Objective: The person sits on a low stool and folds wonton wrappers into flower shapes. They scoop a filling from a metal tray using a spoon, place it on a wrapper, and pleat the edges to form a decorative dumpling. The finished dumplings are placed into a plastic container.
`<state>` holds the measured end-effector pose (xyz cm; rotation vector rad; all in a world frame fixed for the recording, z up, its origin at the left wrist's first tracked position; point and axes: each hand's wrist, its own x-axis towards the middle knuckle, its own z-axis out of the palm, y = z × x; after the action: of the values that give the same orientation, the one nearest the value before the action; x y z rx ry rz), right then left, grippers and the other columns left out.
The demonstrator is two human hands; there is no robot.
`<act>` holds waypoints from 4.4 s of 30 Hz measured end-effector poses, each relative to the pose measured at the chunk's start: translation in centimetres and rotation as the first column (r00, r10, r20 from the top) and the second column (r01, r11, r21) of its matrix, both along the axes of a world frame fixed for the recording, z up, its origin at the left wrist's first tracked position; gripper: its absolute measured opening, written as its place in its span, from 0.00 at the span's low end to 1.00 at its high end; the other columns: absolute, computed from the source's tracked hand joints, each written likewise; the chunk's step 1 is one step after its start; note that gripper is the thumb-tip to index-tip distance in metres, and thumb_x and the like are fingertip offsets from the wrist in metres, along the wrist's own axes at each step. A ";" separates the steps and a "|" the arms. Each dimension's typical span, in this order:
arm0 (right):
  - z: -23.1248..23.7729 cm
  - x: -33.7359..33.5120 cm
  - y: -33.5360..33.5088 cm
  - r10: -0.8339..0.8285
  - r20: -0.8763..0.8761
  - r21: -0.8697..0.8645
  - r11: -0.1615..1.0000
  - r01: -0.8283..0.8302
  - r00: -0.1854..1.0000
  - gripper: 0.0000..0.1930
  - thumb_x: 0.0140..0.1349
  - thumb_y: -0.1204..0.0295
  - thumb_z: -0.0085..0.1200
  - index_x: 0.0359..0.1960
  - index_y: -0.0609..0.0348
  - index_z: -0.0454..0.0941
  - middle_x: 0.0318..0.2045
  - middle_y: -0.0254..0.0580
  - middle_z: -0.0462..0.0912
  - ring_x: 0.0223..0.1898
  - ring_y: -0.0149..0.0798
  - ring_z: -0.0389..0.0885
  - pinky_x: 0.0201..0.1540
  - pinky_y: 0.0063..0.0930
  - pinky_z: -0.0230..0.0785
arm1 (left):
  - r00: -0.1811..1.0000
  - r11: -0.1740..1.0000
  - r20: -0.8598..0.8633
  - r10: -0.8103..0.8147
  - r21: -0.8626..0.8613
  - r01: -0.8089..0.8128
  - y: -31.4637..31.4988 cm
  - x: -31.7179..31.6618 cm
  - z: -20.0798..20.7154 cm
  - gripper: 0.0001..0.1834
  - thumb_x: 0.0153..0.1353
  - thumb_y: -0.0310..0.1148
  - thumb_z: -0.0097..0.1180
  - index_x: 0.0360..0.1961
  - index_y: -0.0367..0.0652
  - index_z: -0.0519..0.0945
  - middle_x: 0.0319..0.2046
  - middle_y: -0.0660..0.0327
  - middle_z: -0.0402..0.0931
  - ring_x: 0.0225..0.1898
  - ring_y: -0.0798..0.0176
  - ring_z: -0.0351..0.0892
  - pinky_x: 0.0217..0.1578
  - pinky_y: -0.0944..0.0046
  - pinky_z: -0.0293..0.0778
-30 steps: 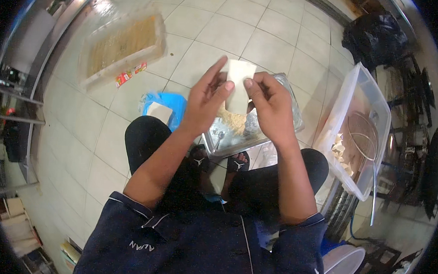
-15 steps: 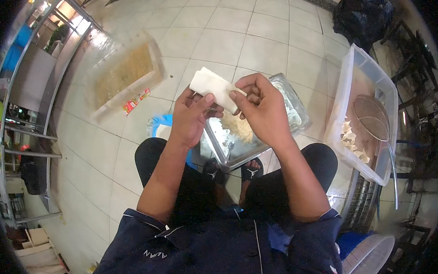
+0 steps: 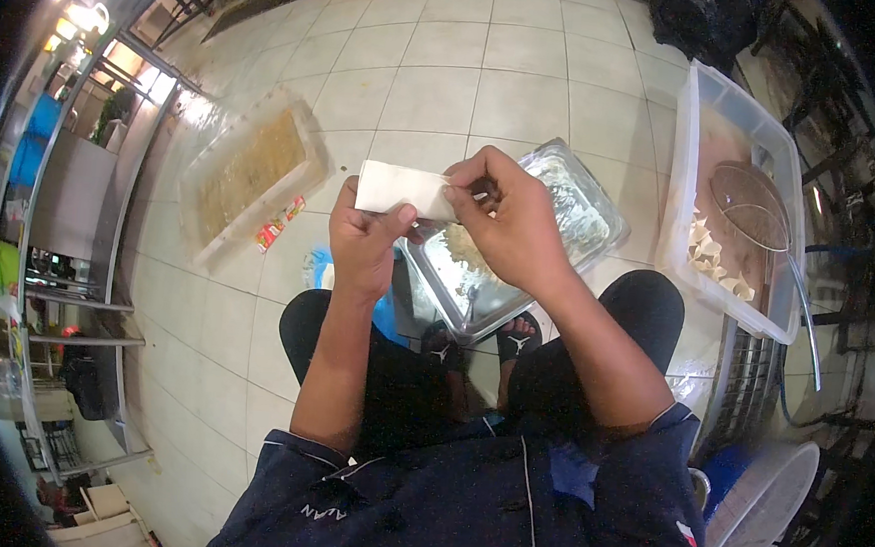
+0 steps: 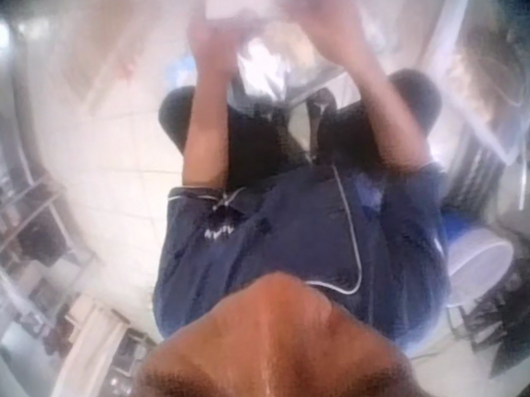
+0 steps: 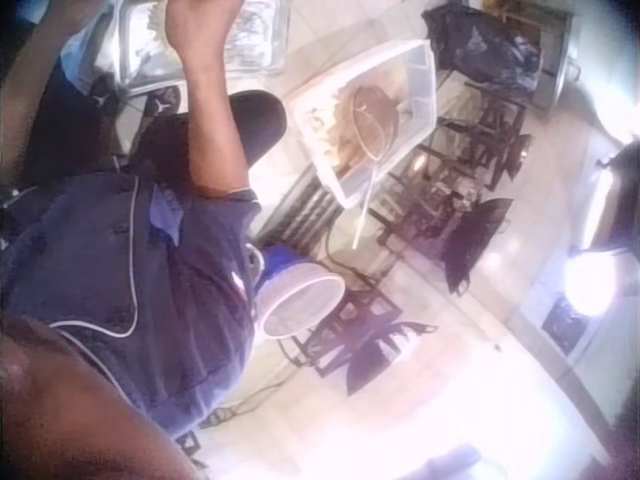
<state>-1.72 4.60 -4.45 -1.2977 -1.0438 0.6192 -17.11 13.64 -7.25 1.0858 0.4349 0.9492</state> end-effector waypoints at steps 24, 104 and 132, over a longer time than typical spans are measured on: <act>0.5 -0.6 -0.2 0.048 0.125 -0.018 0.999 -0.046 0.991 0.06 0.64 0.75 0.58 0.40 0.62 0.75 0.32 0.39 0.81 0.34 0.31 0.80 0.39 0.25 0.74 | 0.943 0.987 -0.330 -0.042 0.134 0.091 0.9 -1.7 1.4 0.11 0.55 0.26 0.69 0.37 0.36 0.79 0.32 0.61 0.81 0.32 0.72 0.78 0.34 0.72 0.74; -0.5 -3.7 -0.4 0.085 -0.094 0.156 0.985 -0.069 0.992 0.15 0.56 0.86 0.60 0.45 0.68 0.77 0.44 0.45 0.80 0.42 0.32 0.81 0.43 0.25 0.77 | 0.984 0.998 0.173 0.039 0.043 -0.047 -0.1 -1.4 1.9 0.22 0.56 0.17 0.63 0.49 0.38 0.68 0.42 0.55 0.78 0.46 0.65 0.80 0.45 0.65 0.81; 2.1 -2.7 -1.0 0.068 0.573 0.314 0.903 -0.295 0.817 0.13 0.50 0.82 0.65 0.39 0.66 0.82 0.40 0.50 0.84 0.39 0.44 0.85 0.42 0.31 0.77 | 0.959 0.887 -0.002 -0.285 0.379 0.265 2.0 -5.3 2.7 0.16 0.45 0.12 0.67 0.36 0.37 0.84 0.38 0.56 0.81 0.43 0.63 0.82 0.44 0.66 0.79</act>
<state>-4.47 3.64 -2.33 -1.0364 -1.6961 0.1442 -22.37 15.59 -4.53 1.4243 0.0452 0.8219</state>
